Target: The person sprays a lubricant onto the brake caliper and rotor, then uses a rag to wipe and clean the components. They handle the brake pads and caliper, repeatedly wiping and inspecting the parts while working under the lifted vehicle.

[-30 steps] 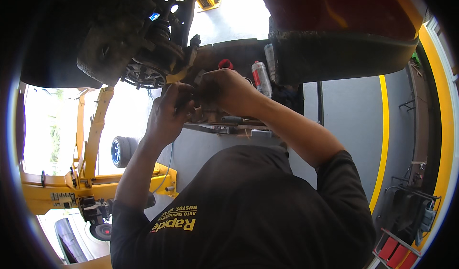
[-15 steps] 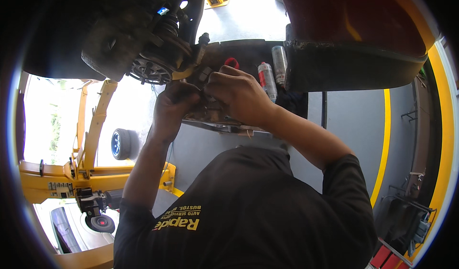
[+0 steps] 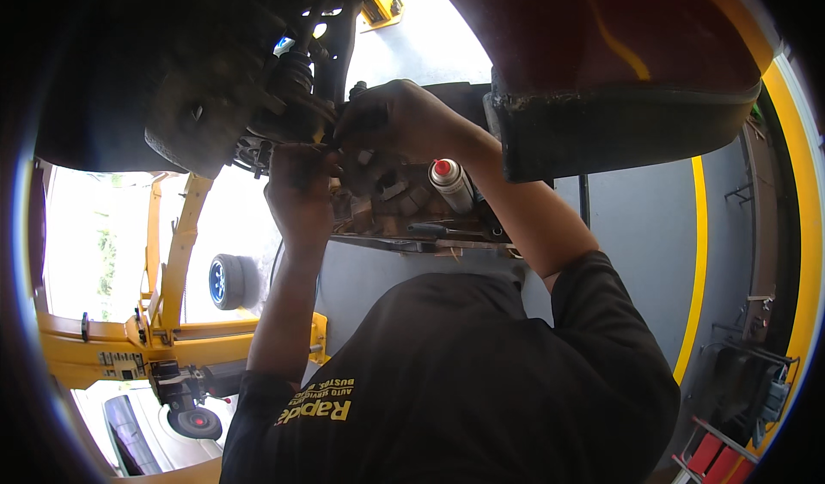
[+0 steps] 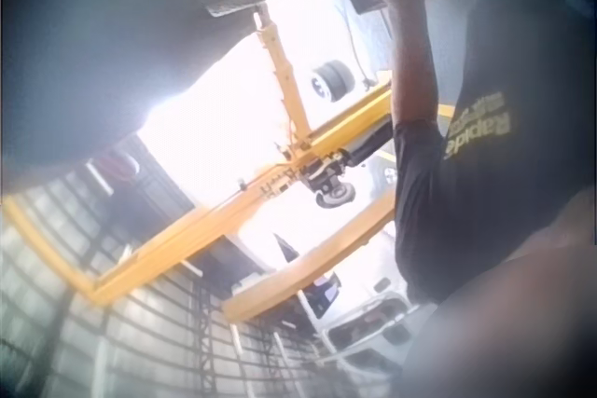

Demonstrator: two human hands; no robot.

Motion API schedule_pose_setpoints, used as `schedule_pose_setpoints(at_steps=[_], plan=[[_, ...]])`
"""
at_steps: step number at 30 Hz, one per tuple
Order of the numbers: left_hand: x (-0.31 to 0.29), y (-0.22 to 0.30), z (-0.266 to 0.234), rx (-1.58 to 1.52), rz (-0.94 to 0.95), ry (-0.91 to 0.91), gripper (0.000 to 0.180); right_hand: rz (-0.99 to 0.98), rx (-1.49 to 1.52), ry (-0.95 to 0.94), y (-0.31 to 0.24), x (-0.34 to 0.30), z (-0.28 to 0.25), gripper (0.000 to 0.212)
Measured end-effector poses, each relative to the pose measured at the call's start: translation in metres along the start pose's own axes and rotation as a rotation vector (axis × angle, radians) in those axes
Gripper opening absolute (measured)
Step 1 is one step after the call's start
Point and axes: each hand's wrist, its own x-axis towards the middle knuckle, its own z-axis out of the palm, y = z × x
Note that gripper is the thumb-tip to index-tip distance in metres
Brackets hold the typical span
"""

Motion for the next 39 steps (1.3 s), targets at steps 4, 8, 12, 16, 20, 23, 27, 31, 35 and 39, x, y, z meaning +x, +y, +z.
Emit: schedule_pose_setpoints(at_steps=[4,8,12,16,20,23,27,31,35,39], plan=[[0.010,-0.009,0.014,-0.125,0.080,0.157,0.016,-0.103,0.058,0.080,0.015,0.019,0.000,0.015],[0.016,-0.007,0.023,-0.122,0.068,0.248,0.019,-0.031,0.594,0.084,0.026,0.029,0.008,0.023],[0.021,-0.009,0.029,-0.195,-0.014,0.248,0.021,0.071,0.652,0.159,0.029,0.023,0.020,0.018],[0.029,-0.017,0.026,-0.036,0.193,0.149,0.023,-0.238,0.237,0.266,0.028,0.043,0.008,0.015],[0.014,-0.015,0.022,-0.250,-0.009,0.080,0.027,-0.167,0.310,0.390,0.034,0.104,-0.015,0.023],[0.007,-0.015,0.006,-0.281,-0.103,0.066,0.024,-0.272,0.401,0.308,0.045,0.136,-0.003,0.031],[0.016,-0.023,-0.015,-0.263,-0.072,0.048,0.019,-0.229,0.502,0.286,0.057,0.146,0.007,0.032],[0.022,-0.029,-0.025,-0.127,-0.073,-0.023,0.018,-0.251,0.407,0.235,0.067,0.151,0.008,0.032],[0.027,-0.030,-0.028,-0.163,-0.121,-0.060,0.018,-0.255,0.301,0.162,0.073,0.163,0.006,0.034],[0.030,-0.027,-0.032,-0.066,-0.118,-0.116,0.021,-0.109,0.370,0.104,0.067,0.166,-0.007,0.030]])
